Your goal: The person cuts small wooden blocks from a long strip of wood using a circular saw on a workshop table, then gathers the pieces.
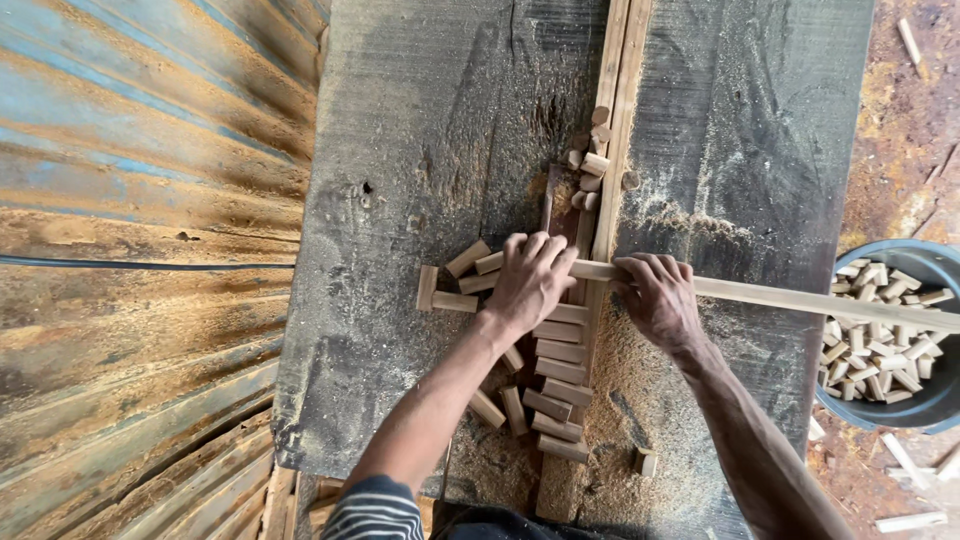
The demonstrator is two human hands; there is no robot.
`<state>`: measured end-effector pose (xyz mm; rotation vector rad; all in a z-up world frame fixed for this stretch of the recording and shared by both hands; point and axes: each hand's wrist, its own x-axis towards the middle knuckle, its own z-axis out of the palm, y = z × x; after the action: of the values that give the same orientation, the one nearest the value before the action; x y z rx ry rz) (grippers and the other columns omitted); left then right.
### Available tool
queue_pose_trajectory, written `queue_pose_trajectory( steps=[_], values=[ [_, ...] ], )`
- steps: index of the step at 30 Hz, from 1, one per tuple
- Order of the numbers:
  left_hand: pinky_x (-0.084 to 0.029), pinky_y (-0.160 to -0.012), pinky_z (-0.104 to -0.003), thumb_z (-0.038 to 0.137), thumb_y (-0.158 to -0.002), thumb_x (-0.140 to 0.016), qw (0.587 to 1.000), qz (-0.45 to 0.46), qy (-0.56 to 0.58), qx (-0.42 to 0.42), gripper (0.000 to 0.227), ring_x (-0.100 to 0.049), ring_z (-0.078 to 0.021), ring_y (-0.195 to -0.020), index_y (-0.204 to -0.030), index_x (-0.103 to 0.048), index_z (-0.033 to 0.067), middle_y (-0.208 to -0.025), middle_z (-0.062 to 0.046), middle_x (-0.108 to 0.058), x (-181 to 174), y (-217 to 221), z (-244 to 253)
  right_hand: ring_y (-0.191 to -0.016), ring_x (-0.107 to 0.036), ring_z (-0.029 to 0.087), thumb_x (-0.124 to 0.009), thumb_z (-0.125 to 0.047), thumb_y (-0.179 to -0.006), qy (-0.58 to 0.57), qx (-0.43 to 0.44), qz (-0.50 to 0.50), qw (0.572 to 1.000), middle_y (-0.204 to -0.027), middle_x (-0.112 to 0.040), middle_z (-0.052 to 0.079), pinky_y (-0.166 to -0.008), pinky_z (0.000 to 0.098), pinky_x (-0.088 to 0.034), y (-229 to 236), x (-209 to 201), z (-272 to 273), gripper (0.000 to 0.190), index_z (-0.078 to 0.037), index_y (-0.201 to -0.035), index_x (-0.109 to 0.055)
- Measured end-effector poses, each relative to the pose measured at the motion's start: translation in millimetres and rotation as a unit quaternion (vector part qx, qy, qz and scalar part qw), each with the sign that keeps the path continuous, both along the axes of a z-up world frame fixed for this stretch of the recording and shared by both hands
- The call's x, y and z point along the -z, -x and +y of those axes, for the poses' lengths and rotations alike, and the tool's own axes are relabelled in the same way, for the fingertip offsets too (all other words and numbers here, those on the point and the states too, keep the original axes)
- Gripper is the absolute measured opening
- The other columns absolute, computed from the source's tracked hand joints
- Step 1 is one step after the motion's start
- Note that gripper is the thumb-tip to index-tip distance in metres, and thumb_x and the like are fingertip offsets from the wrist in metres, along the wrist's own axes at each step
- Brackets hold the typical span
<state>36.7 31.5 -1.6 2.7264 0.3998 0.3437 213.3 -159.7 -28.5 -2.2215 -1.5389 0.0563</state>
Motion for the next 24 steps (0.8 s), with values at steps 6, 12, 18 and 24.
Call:
queue_pose_trajectory(
  steps=[6, 12, 18, 24],
  values=[
    [-0.040, -0.097, -0.044, 0.033, -0.080, -0.081, 0.996, -0.025, -0.081, 0.023, 0.038, -0.052, -0.0224, -0.110, -0.109, -0.065, 0.0137, -0.100, -0.003, -0.058, 10, -5, 8, -0.110, -0.065, 0.027, -0.074, -0.040, -0.089, 0.033, 0.010, -0.038, 0.999, -0.115, -0.069, 0.004, -0.097, 0.0463, -0.046, -20, -24, -27, 0.045, -0.024, -0.131, -0.068],
    [-0.040, -0.095, -0.043, 0.030, -0.082, -0.080, 0.996, -0.054, -0.061, 0.028, 0.037, -0.052, -0.0237, -0.109, -0.111, -0.066, 0.0110, -0.101, -0.005, -0.058, 35, -22, 22, -0.108, -0.063, 0.023, -0.066, -0.044, -0.097, 0.069, 0.037, -0.046, 0.996, -0.111, -0.066, -0.001, -0.100, 0.0466, -0.043, -56, -1, -34, 0.038, -0.031, -0.133, -0.068],
    [-0.038, -0.098, -0.042, 0.031, -0.083, -0.078, 0.995, -0.065, -0.065, 0.027, 0.031, -0.052, -0.0231, -0.107, -0.106, -0.066, 0.0126, -0.099, -0.004, -0.058, 16, -45, 40, -0.112, -0.062, 0.025, -0.067, -0.044, -0.095, 0.074, 0.044, -0.031, 0.996, -0.113, -0.064, -0.002, -0.099, 0.0475, -0.044, -71, -20, -11, 0.039, -0.033, -0.133, -0.066],
    [-0.034, -0.101, -0.042, 0.033, -0.084, -0.076, 0.994, -0.065, -0.085, 0.013, 0.027, -0.051, -0.0207, -0.107, -0.101, -0.067, 0.0150, -0.096, -0.002, -0.059, 17, -54, 44, -0.113, -0.061, 0.025, -0.069, -0.045, -0.095, 0.069, 0.072, -0.017, 0.995, -0.113, -0.065, -0.002, -0.099, 0.0476, -0.044, -75, -13, -14, 0.038, -0.033, -0.131, -0.067]
  ],
)
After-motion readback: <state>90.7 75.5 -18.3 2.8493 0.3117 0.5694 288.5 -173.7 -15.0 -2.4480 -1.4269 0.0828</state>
